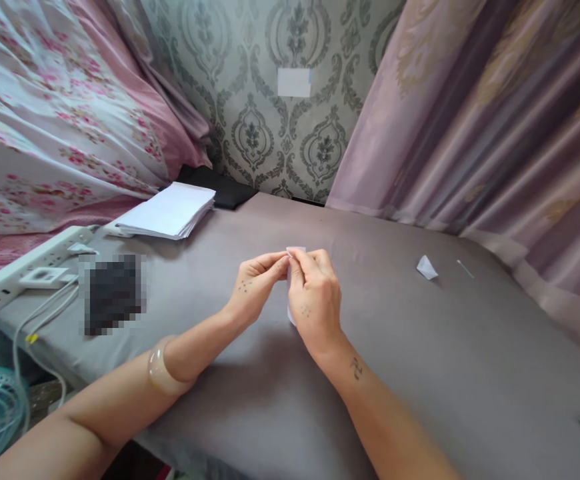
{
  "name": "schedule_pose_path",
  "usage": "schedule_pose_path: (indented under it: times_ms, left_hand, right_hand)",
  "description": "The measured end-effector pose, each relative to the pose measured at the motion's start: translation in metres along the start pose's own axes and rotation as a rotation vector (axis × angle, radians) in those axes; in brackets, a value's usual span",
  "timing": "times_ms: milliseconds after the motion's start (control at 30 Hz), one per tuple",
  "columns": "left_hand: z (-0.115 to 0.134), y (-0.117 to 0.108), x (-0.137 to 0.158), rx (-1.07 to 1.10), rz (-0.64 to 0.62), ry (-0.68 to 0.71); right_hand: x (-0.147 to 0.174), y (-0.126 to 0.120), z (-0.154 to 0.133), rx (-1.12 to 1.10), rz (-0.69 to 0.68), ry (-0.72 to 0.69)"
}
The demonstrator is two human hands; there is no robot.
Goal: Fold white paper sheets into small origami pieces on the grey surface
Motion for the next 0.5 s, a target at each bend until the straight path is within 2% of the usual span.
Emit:
schedule_pose_path:
  times_ms: [233,500]
  left_hand:
    - [-0.0017,-0.0010,0.0008,-0.021,-0.003,-0.017]
    - [0.0072,0.0006,-0.0008,0.005,0.007,-0.018]
  right_hand:
    - [-0.0055,0.0022,0.0103,-0.158,-0.076,0.174]
    - [-0.0086,0.0009,0.0111,-0.243,-0.135,0.219]
Point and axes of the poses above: each hand's wrist, its own x-axis away from the middle knuckle, its own y-axis out of the palm, z = x × y, the point moved 5 cm from there along -x, towards the middle knuckle, and after that the axes turned 7 degrees about z, right-handed, at the moved point
